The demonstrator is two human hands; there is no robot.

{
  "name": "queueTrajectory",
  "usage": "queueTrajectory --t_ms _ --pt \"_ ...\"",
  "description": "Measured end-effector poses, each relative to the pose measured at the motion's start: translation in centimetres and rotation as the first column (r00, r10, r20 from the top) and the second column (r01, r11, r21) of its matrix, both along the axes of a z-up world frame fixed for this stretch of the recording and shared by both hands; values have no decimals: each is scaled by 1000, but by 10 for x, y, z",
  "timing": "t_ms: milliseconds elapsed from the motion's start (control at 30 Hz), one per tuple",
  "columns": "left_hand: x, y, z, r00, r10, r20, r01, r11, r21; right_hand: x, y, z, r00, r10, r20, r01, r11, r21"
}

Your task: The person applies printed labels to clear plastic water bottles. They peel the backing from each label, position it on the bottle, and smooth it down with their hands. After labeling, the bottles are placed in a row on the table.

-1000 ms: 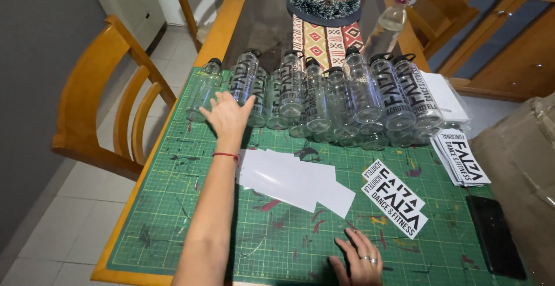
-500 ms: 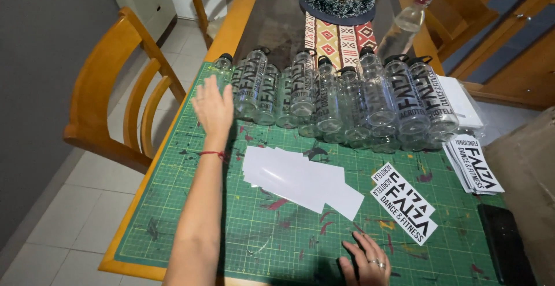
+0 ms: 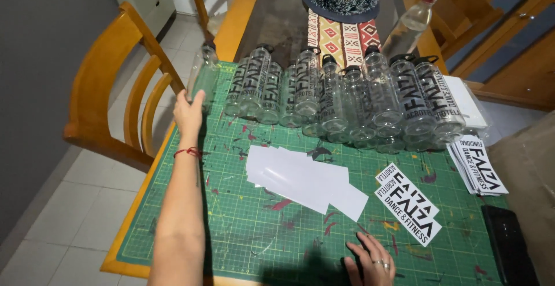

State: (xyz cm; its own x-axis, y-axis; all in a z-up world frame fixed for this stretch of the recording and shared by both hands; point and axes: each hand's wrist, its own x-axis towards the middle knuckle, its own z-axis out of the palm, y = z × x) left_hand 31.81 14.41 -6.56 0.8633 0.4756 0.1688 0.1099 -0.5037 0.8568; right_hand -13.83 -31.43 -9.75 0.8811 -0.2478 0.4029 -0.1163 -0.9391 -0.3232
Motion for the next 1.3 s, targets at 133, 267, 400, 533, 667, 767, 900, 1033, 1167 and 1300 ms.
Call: queueTrajectory --t_ms 133,267,400,533,667,767,900,1033,1167,1300 --pt "-12 22 -1 986 102 135 -106 994 17 0 2 23 997 48 -61 -44 996 77" --pt "-106 11 74 938 -122 324 117 993 34 -4 1 34 985 172 -32 -166 977 133" --pt "-201 -8 115 768 -502 398 536 844 31 -8 7 70 929 284 239 -342 904 255" --pt "-285 -40 121 682 -713 165 695 702 156 -19 -25 78 950 74 304 -167 941 293" --pt "-325 -84 100 388 -921 -33 902 372 219 -10 -77 109 927 -19 375 -51 983 176" --pt "-332 -114 86 246 -968 -52 942 226 247 13 -119 103 988 -33 153 24 998 61" --pt "-328 -140 73 152 -987 -44 961 137 241 40 -136 91 915 -260 -307 228 964 -137" --pt "-326 -153 72 100 -994 -40 966 87 245 45 -157 54 903 -254 -347 191 960 -206" --pt "-325 -155 73 104 -992 -68 961 83 263 50 -166 64 884 -258 -389 227 966 -125" --pt "-325 -152 69 131 -983 -129 948 86 308 47 -170 58 963 -121 -241 185 947 263"
